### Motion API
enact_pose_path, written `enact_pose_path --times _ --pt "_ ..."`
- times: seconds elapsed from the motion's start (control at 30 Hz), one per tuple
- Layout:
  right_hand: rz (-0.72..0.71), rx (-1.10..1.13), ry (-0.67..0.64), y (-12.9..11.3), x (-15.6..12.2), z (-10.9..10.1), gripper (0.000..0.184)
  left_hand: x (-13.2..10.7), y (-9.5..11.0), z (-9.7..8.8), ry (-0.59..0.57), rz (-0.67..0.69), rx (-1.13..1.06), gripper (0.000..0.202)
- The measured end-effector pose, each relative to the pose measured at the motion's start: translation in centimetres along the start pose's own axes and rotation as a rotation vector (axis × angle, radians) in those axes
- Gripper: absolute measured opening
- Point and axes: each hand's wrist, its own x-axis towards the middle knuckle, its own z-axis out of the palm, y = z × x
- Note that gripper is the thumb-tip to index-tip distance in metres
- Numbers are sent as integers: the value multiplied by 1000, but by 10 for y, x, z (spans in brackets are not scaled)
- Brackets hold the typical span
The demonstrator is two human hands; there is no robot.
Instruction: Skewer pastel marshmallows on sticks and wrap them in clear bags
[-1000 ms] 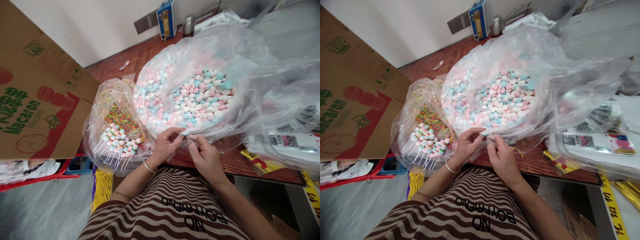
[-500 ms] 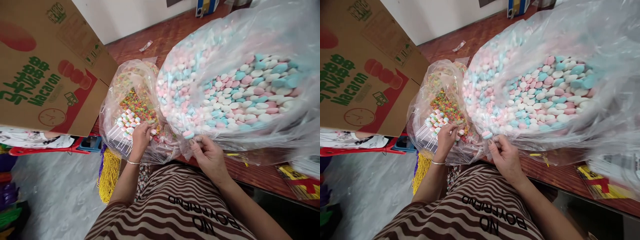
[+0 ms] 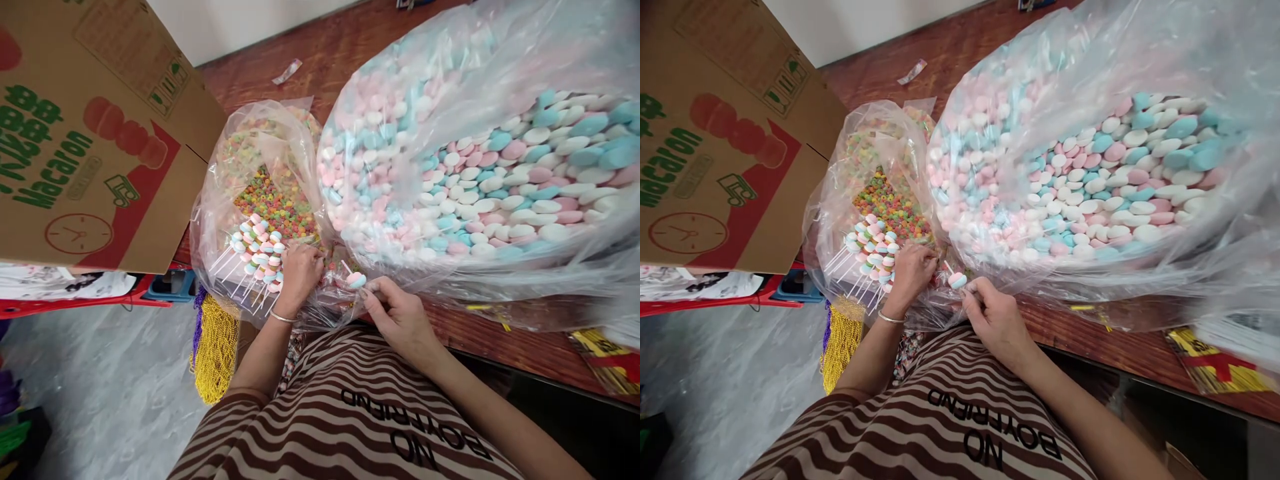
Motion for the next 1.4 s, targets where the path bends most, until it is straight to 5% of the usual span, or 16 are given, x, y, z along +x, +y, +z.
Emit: enact_pose_path --times 0.1,0.27,0.5,0.67,0.8,1.0,1.2,1.4 --pt "40 -40 -55 1 5 9 20 -3 -4 -11 30 -150 -327 5" --pt "54 -58 -97 1 15 19 21 -13 1 -32 -148 -322 -934 21" --pt "51 -25 -111 1 17 20 21 -18 10 -30 -223 -303 -1109 24" --pt "29 52 -100 6 15 21 21 -27 12 -31 -132 -73 -836 11" --pt "20 127 -105 13 12 22 21 -28 6 -40 -218 173 -613 12" --pt "45 159 -75 17 8 18 25 -2 -13 -28 -46 41 -220 18" --pt "79 180 -50 15 8 13 28 23 1 -10 -160 46 285 22" --pt "68 195 -34 15 9 11 27 33 6 -10 -205 28 334 17"
